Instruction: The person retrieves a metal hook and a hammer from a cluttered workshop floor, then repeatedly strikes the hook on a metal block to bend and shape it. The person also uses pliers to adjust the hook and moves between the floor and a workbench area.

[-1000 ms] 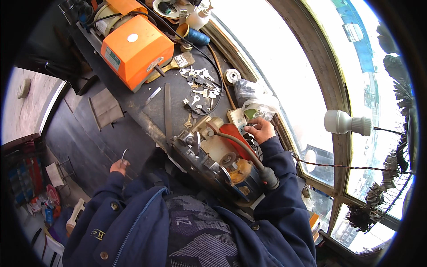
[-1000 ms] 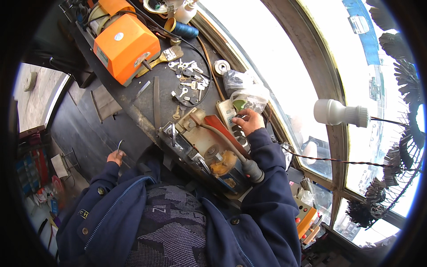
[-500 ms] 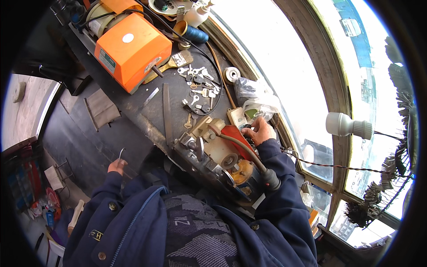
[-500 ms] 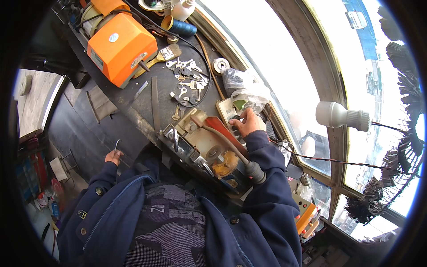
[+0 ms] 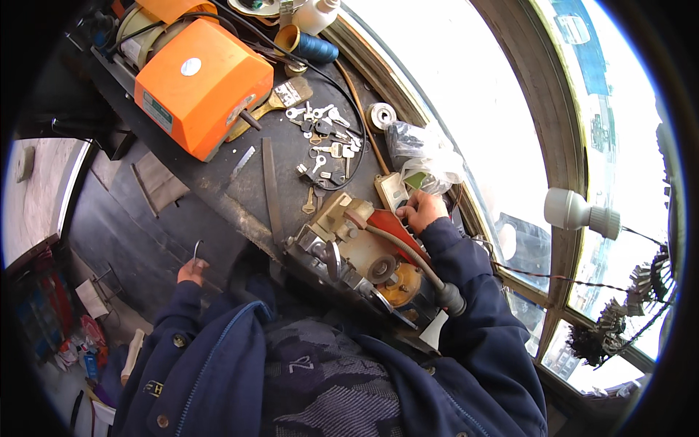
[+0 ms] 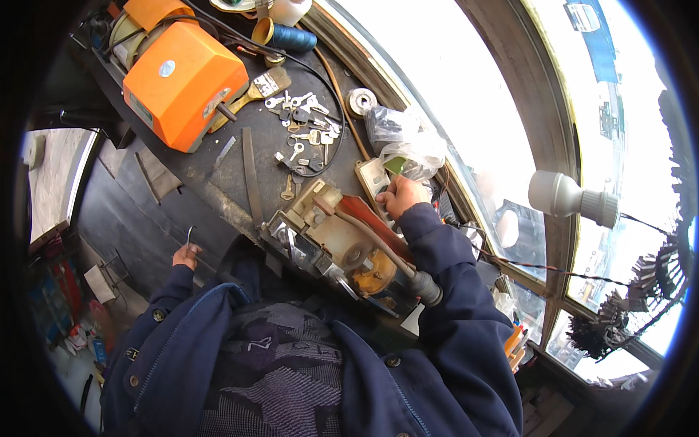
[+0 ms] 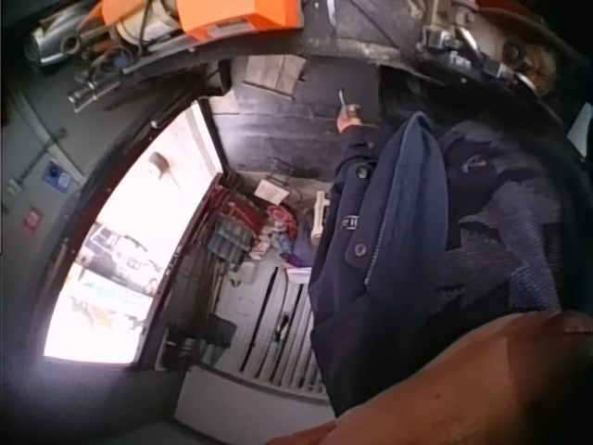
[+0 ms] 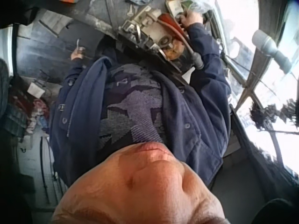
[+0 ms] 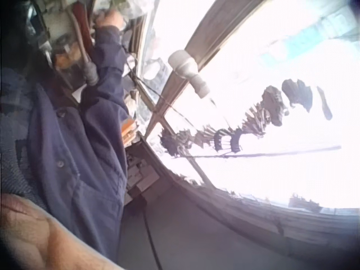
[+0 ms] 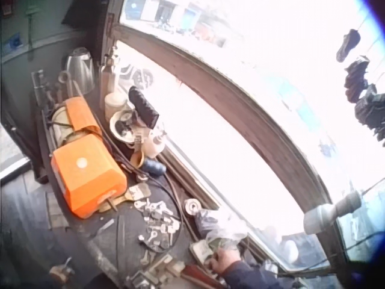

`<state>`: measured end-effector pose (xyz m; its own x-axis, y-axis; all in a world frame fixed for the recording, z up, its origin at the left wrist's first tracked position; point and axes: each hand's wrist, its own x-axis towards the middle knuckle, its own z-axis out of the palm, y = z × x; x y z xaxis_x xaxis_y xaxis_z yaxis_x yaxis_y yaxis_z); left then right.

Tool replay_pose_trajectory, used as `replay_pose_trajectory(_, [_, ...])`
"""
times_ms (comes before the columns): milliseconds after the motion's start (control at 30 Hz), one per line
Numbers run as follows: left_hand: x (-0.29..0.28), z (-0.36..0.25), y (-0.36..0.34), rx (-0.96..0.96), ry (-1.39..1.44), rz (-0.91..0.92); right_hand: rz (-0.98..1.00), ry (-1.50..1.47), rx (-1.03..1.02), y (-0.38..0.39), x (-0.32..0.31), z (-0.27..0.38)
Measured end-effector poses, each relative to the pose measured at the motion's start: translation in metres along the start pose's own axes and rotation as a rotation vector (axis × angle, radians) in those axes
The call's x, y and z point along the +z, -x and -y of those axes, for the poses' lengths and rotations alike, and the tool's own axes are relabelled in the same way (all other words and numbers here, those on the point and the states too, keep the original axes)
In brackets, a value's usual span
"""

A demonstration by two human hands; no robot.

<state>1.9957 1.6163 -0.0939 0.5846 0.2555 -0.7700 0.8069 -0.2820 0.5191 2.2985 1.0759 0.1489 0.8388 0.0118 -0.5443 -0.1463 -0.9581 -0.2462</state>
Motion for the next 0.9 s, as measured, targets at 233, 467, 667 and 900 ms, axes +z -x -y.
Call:
replay_pose_trajectory(233, [-0.01, -0.023, -0.007, 0.223, -0.044, -0.04, -0.099, -0.263, -0.088, 0.01, -0.015, -0.012])
replay_pose_trajectory(467, [-0.036, -0.033, -0.008, 0.217, -0.018, 0.07, -0.571, -0.721, -0.02, 0.142, -0.055, -0.08])
replay_pose_trajectory(667, [-0.017, -0.037, -0.013, 0.171, -0.257, 0.23, -1.003, -0.685, 0.265, 0.298, 0.014, -0.064])
replay_pose_trajectory(900, [0.017, -0.093, 0.014, 0.402, -0.506, 0.373, -1.188, -0.799, 0.447, 0.356, 0.123, -0.043])
